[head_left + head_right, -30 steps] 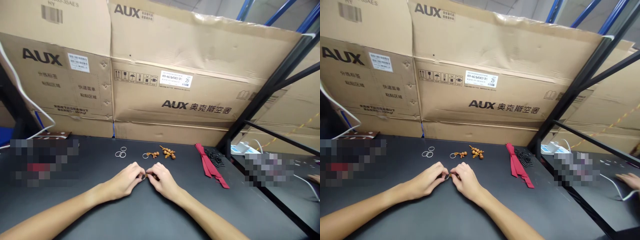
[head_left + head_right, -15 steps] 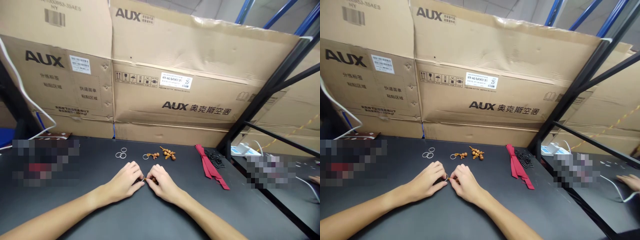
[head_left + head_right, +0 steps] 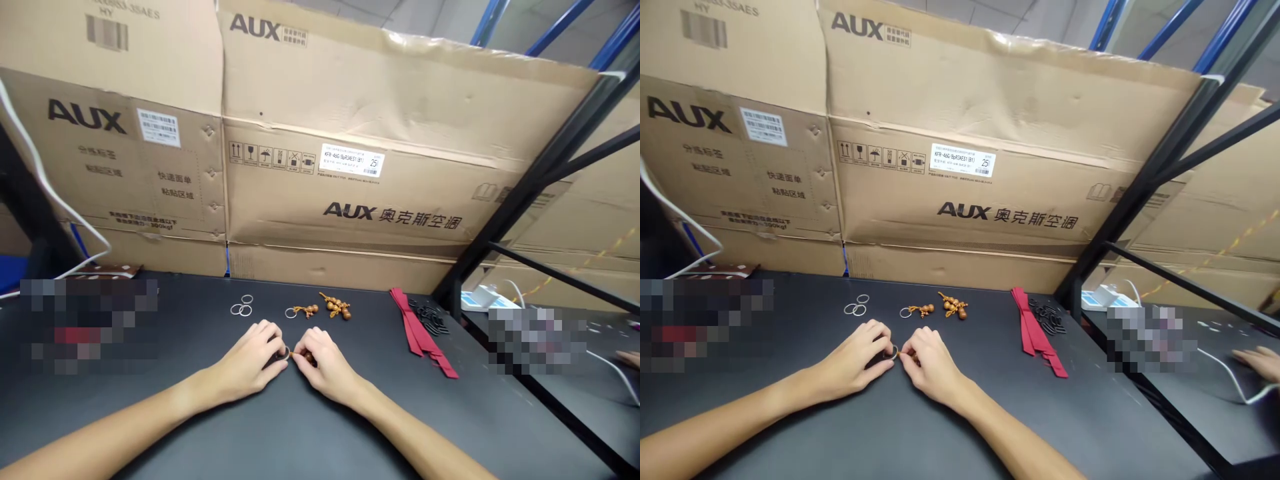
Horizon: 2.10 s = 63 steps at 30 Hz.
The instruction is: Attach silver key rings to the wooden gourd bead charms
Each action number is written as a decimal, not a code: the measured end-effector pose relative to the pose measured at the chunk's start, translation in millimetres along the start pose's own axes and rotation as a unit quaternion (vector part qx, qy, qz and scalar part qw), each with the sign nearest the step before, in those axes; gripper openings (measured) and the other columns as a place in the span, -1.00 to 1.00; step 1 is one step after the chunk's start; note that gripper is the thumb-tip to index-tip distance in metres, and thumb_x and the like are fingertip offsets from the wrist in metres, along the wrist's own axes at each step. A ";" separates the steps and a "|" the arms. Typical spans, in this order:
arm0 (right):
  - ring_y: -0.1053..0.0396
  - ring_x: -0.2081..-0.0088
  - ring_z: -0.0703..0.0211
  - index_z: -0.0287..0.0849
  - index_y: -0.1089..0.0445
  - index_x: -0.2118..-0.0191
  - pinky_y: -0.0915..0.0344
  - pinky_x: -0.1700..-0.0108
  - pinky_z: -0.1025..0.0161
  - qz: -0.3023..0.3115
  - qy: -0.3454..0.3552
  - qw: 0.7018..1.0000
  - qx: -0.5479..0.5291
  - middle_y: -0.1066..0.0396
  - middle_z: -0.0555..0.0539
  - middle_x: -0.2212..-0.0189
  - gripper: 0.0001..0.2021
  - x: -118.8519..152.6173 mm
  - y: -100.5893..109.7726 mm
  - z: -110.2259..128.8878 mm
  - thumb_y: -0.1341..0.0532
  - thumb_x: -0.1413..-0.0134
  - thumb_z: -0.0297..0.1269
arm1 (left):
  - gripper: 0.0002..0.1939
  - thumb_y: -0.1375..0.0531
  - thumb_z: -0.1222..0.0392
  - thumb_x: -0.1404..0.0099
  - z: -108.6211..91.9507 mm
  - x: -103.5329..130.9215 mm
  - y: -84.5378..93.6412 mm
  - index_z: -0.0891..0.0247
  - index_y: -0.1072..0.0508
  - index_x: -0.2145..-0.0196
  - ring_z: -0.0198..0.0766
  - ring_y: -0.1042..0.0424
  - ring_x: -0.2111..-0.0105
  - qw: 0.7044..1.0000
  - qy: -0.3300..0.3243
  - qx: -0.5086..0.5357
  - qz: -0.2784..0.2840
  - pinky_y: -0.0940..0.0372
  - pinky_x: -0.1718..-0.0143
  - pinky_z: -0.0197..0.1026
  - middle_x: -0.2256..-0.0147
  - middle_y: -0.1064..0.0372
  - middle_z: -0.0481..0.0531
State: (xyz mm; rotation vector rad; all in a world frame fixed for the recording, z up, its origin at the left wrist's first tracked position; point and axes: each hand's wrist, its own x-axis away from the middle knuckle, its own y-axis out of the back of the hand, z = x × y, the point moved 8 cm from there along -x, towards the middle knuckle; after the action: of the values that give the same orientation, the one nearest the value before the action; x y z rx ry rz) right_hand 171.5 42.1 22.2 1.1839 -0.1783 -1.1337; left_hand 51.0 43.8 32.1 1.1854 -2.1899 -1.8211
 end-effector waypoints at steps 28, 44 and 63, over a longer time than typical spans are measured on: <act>-0.25 0.31 0.16 -0.14 -0.30 0.36 -0.14 0.22 0.18 -0.010 0.005 1.000 0.004 -0.35 -0.02 0.40 -0.90 1.0 0.0 0.5 -0.14 -0.21 -0.40 | -0.87 -0.06 0.22 -0.41 0.2 0.6 -0.3 0.22 -0.37 0.29 -0.13 -0.25 0.15 1.000 0.001 0.012 0.002 -0.23 0.10 -0.08 0.15 -0.27 0.08; -0.25 0.31 0.16 -0.13 -0.30 0.34 -0.12 0.22 0.19 0.011 0.011 1.000 -0.008 -0.34 -0.01 0.40 -0.91 1.9 -1.5 4.1 -0.15 -0.21 -0.41 | -0.95 -0.11 0.25 -0.38 -1.0 0.8 -1.5 0.22 -0.34 0.28 -0.13 -0.26 0.13 1.000 0.005 0.013 0.017 -0.22 0.10 -0.09 0.12 -0.26 0.07; -0.26 0.31 0.15 -0.15 -0.30 0.37 -0.14 0.21 0.19 0.002 -0.045 0.999 0.014 -0.36 -0.02 0.40 -0.89 0.1 -1.1 -10.5 -0.15 -0.21 -0.39 | -0.83 -0.03 0.28 -0.42 7.6 -0.3 -5.0 0.20 -0.37 0.32 -0.15 -0.24 0.15 0.998 0.028 0.051 0.033 -0.21 0.07 -0.08 0.15 -0.27 0.05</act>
State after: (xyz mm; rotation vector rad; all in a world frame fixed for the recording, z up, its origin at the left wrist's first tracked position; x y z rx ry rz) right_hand 177.7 48.8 16.7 1.1580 -0.2654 -1.1857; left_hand 50.0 50.1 25.6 1.1514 -2.2876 -1.6489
